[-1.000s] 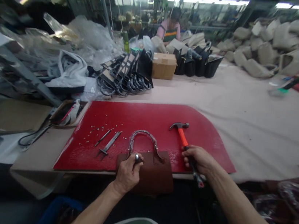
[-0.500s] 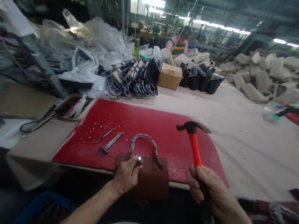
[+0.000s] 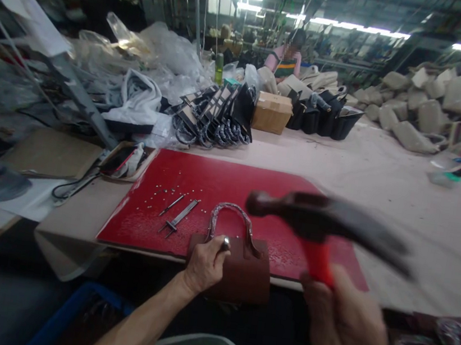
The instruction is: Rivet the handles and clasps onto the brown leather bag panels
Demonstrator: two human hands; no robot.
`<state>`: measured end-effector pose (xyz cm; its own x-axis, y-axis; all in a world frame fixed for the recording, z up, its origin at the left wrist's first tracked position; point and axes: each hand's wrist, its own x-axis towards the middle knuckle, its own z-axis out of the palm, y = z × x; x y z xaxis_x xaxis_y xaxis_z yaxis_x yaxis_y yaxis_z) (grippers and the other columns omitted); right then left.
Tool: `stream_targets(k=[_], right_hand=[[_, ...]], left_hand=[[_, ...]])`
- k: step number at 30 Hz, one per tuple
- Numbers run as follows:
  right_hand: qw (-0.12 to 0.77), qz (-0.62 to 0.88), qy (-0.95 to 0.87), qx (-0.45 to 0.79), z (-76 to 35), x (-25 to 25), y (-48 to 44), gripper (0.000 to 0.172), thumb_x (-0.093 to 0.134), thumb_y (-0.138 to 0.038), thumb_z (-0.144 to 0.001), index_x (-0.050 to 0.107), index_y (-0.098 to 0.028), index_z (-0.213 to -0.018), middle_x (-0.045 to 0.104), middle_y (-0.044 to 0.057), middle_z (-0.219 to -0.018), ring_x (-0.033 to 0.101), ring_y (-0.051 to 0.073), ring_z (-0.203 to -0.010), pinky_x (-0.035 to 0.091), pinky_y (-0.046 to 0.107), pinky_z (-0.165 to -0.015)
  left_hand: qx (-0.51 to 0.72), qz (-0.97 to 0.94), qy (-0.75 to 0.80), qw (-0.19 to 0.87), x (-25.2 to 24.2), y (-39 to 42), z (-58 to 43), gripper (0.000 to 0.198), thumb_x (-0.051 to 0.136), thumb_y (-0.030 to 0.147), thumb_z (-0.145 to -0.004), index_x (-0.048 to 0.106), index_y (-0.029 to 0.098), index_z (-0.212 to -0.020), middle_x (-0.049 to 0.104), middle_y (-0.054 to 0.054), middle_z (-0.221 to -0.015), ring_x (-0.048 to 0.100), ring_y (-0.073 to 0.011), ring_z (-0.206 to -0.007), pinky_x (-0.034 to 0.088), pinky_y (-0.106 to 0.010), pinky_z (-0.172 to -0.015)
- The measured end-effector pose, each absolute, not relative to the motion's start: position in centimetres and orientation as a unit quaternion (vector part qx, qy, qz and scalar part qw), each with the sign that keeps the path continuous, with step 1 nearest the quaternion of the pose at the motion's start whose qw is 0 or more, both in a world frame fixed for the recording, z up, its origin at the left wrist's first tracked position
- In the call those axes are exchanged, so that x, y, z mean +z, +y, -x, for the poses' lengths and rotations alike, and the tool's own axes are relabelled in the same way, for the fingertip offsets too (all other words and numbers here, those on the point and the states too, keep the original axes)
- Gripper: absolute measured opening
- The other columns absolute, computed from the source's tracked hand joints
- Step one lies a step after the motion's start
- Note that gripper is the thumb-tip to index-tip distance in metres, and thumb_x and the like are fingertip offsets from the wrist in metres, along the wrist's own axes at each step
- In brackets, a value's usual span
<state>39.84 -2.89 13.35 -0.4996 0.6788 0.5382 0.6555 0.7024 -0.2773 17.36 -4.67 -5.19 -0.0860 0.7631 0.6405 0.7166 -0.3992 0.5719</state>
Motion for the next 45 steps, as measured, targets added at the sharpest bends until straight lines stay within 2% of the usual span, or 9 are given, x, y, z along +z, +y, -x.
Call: stream_targets(k=[4,10,14,23,25,28,32,39,45], right_hand=[[0.191,0.335,-0.923,0.005,-39.7,13.2,-2.3,0.028,0.038,-0.028,-0.102,0.044,-0.023,-0.075,0.05,-0.004,-0.051,0.042,0.012,-0.036,0.023,0.029,-0.042],[0.335,0.388,-0.858,0.025,-39.9,13.8,-2.9,0.024,0.037,-0.027,-0.101,0.047,-0.023,-0.08,0.049,-0.003,-0.053,0.044,0.012,-0.04,0.028,0.025,-0.044],[0.176,0.418,-0.882,0.127,-40.6,11.6,-2.7,0.032,0.037,-0.035,-0.099,0.044,-0.023,-0.071,0.048,-0.003,-0.051,0.037,0.012,-0.038,0.021,0.029,-0.044],[0.111,0.6,-0.718,0.334,-43.7,5.8,3.4,0.038,0.036,-0.047,-0.092,0.047,-0.021,-0.067,0.049,0.001,-0.055,0.045,0.014,-0.052,0.032,0.027,-0.053],[0.087,0.641,-0.718,0.258,-43.9,3.7,4.3,0.032,0.038,-0.04,-0.092,0.055,-0.018,-0.077,0.057,0.005,-0.065,0.05,0.018,-0.058,0.036,0.029,-0.057],[0.122,0.611,-0.776,0.098,-42.9,2.4,4.2,0.032,0.043,-0.032,-0.093,0.061,-0.011,-0.11,0.064,0.018,-0.102,0.059,0.027,-0.088,0.044,0.037,-0.075],[0.207,0.457,-0.861,0.087,-39.8,2.3,2.9,0.045,0.061,-0.035,-0.088,0.058,-0.015,-0.128,0.05,0.019,-0.136,0.046,0.033,-0.124,0.039,0.049,-0.1],[0.126,0.394,-0.89,0.191,-36.1,-0.8,2.0,0.082,0.086,-0.046,-0.063,0.056,-0.023,-0.136,0.04,0.018,-0.146,0.036,0.038,-0.135,0.022,0.061,-0.112],[0.123,0.441,-0.865,0.204,-35.3,-0.9,1.7,0.079,0.086,-0.042,-0.06,0.059,-0.024,-0.131,0.042,0.016,-0.141,0.038,0.037,-0.131,0.02,0.062,-0.113]], left_hand=[[0.49,-0.683,0.541,0.022,-5.2,-4.7,-17.3,0.015,0.049,0.014,-0.092,0.055,0.019,-0.104,0.071,-0.007,-0.086,0.072,-0.0197,-0.076,0.059,-0.027,-0.07],[0.488,-0.685,0.541,0.028,-5.0,-4.7,-17.3,0.014,0.049,0.014,-0.092,0.054,0.019,-0.104,0.07,-0.006,-0.084,0.072,-0.0197,-0.077,0.058,-0.027,-0.071],[0.483,-0.686,0.543,0.032,-4.9,-4.8,-17.2,0.012,0.049,0.015,-0.093,0.055,0.02,-0.103,0.07,-0.006,-0.084,0.072,-0.0193,-0.077,0.058,-0.027,-0.071],[0.487,-0.689,0.535,0.049,-5.0,-4.9,-16.8,0.013,0.052,0.014,-0.094,0.057,0.018,-0.104,0.072,-0.006,-0.092,0.072,-0.0175,-0.084,0.058,-0.026,-0.078],[0.489,-0.69,0.531,0.051,-4.8,-4.9,-16.8,0.013,0.052,0.014,-0.094,0.057,0.018,-0.105,0.072,-0.006,-0.092,0.072,-0.0171,-0.085,0.058,-0.026,-0.079],[0.485,-0.691,0.534,0.053,-4.6,-5.0,-16.7,0.013,0.051,0.015,-0.094,0.057,0.018,-0.105,0.072,-0.007,-0.092,0.072,-0.0169,-0.085,0.058,-0.026,-0.08],[0.482,-0.695,0.532,0.05,-4.2,-5.1,-16.6,0.014,0.051,0.015,-0.095,0.058,0.017,-0.107,0.071,-0.007,-0.092,0.072,-0.0163,-0.085,0.059,-0.025,-0.08],[0.48,-0.704,0.522,0.046,-4.0,-5.4,-16.6,0.017,0.05,0.013,-0.095,0.057,0.016,-0.111,0.071,-0.008,-0.098,0.071,-0.0166,-0.092,0.059,-0.027,-0.085],[0.501,-0.698,0.504,0.087,-4.0,-5.7,-16.5,0.024,0.052,0.007,-0.092,0.055,0.015,-0.115,0.07,-0.01,-0.103,0.07,-0.0181,-0.1,0.059,-0.031,-0.088]])
